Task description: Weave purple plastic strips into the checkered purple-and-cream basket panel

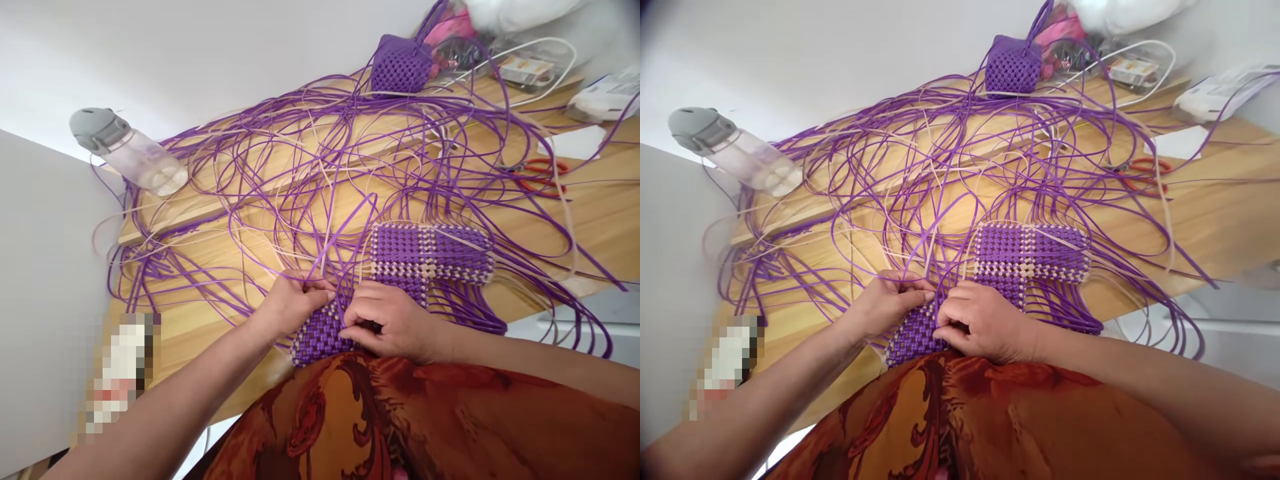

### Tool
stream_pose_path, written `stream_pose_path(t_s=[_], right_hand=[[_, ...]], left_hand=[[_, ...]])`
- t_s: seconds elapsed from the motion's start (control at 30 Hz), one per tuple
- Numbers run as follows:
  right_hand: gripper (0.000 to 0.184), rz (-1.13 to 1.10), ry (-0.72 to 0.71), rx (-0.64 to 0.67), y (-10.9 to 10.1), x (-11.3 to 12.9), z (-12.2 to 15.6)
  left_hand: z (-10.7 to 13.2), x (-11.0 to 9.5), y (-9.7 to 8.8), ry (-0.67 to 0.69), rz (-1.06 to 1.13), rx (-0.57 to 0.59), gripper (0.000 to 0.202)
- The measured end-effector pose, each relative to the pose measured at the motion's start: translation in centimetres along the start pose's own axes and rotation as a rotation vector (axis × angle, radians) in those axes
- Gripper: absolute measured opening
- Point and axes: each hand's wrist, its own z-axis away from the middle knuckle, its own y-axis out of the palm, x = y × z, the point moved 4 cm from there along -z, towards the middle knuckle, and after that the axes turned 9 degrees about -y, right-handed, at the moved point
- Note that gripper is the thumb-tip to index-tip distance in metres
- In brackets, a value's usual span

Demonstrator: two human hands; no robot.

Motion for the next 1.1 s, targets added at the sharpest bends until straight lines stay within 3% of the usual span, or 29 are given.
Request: stream_pose_path(t_s=[0.13,0.33,0.57,0.83,1.1], right_hand=[[0.017,-0.005,0.002,-0.001,0.1,-0.2,0.1],[0.014,0.0,0.008,-0.01,0.0,0.0,0.0],[0.017,0.021,0.02,-0.047,-0.8,0.9,-0.1],[0.022,-0.026,0.081,0.158,-0.2,1.5,-0.3],[0.004,-0.125,0.031,-0.023,-1.5,2.5,-0.1]], left_hand=[[0.0,0.6,0.1,0.003,0.082,0.018,0.021],[0.1,0.5,0.4,-0.03,0.0,0.146,0.028],[0.5,0.7,0.7,-0.141,0.317,0.061,0.019],[1.2,1.1,0.7,0.047,0.081,0.109,0.024],[1.6,1.0,0.3,0.052,0.144,0.211,0.028]])
